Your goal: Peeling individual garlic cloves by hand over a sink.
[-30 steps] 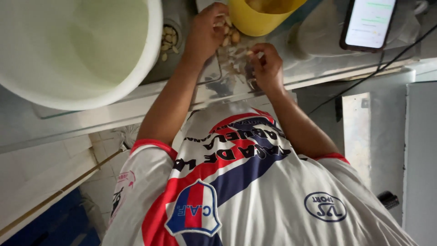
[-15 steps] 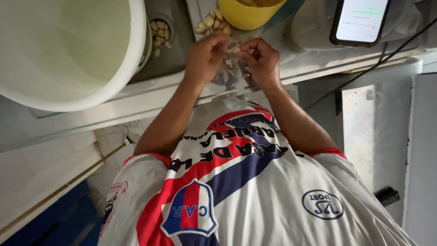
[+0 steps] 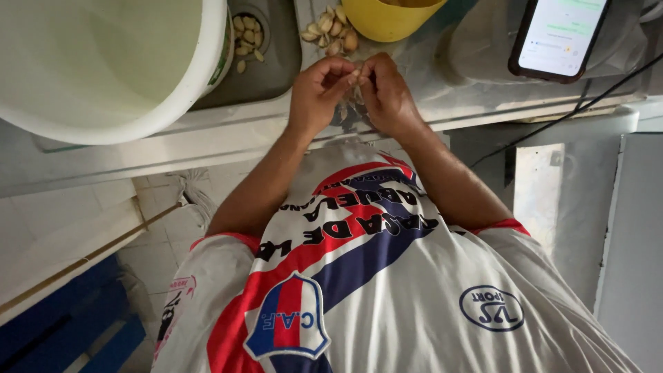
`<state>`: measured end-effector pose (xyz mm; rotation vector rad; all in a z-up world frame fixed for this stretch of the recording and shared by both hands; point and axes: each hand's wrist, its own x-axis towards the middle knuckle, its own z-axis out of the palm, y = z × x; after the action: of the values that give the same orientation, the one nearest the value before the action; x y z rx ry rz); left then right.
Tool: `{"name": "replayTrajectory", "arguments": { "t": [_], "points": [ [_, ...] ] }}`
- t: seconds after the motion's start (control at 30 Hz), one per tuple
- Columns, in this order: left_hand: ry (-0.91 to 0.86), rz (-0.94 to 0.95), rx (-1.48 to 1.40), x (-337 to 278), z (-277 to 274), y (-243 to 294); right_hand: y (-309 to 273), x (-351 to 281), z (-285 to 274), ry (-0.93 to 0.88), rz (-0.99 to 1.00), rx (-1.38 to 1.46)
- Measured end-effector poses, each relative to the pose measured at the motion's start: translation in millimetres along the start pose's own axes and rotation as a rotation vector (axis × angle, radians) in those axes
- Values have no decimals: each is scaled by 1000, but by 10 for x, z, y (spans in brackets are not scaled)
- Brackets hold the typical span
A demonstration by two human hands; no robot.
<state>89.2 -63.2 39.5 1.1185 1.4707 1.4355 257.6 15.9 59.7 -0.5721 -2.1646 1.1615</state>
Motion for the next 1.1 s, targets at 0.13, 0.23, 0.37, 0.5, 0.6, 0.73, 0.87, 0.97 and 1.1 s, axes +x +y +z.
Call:
{"name": "replayTrajectory", "arguments": {
  "t": [0.13, 0.23, 0.37, 0.5, 0.6, 0.73, 0.87, 0.97, 1.1],
  "points": [
    [125, -9, -10, -61, 82, -131, -151, 48, -35, -35, -81, 17],
    [219, 12, -216, -70, 97, -359, -134, 6, -36, -61, -103, 49],
    [181, 86, -463, -62, 76, -502, 111, -111, -34, -53, 224, -27],
    [169, 73, -144, -132, 24, -185, -15, 28, -62, -6, 256, 17],
    [104, 180, -10, -143, -11, 93, -58, 117, -29, 32, 365, 10],
    [87, 217, 28, -142, -124, 143, -133, 180, -61, -6, 412, 35],
    [23, 136, -97, -142, -215, 100, -89, 175, -29, 9, 363, 172],
    [-34, 91, -241, -98, -264, -38, -93, 180, 22, 15, 391, 177],
    [-113, 141, -162, -22, -328, -9, -165, 177, 120, 64, 446, 137]
  ]
}}
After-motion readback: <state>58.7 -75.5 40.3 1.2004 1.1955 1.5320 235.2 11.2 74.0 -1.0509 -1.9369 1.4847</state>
